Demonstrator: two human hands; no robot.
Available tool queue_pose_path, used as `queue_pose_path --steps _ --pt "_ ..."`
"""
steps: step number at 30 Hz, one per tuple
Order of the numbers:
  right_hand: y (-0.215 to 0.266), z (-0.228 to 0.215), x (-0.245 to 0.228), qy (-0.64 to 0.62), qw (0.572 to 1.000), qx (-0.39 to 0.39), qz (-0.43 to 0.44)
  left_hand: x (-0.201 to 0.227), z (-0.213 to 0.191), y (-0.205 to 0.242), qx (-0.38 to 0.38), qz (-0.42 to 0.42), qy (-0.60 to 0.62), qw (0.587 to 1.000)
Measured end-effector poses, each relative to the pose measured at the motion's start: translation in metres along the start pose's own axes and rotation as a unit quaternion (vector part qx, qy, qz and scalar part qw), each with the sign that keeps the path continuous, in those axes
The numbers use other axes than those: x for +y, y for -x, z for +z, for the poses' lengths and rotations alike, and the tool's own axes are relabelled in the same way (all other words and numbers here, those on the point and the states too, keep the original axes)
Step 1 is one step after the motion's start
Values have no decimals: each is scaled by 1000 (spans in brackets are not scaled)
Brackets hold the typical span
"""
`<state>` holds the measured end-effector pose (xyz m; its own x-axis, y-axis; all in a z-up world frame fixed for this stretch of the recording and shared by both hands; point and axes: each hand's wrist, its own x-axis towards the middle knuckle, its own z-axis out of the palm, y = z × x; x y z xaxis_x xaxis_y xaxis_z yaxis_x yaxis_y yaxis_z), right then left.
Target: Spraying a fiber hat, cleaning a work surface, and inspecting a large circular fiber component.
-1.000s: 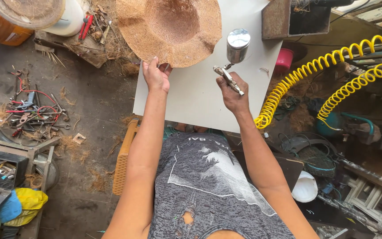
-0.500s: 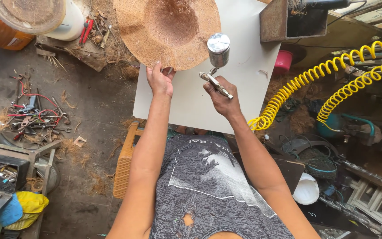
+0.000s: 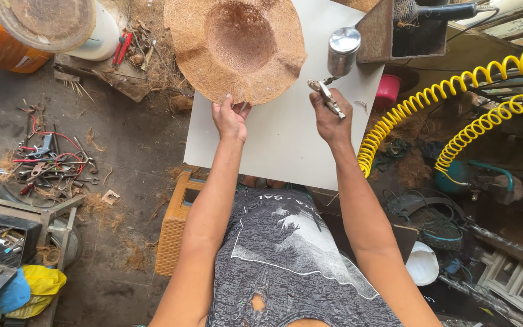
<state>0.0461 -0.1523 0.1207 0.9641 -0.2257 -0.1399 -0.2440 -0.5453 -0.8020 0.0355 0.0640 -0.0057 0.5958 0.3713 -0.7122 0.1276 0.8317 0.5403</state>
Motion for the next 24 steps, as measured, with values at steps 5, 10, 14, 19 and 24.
queue_pose_path --steps 5,10,14,19,24 --pt "-7 -2 10 -8 999 31 -3 -24 -11 -2 -13 -18 -4 1000" --pt "-4 -3 -1 -22 999 42 -15 2 -2 40 -52 -22 -64 996" --pt "6 -1 -1 -34 999 28 -15 38 -31 8 -56 99 -91 989" --pt "17 1 0 -33 999 -3 -3 149 -20 -51 1 196 -204 959" --pt "28 2 1 -48 995 -59 -62 185 13 -83 -11 -23 -305 952"
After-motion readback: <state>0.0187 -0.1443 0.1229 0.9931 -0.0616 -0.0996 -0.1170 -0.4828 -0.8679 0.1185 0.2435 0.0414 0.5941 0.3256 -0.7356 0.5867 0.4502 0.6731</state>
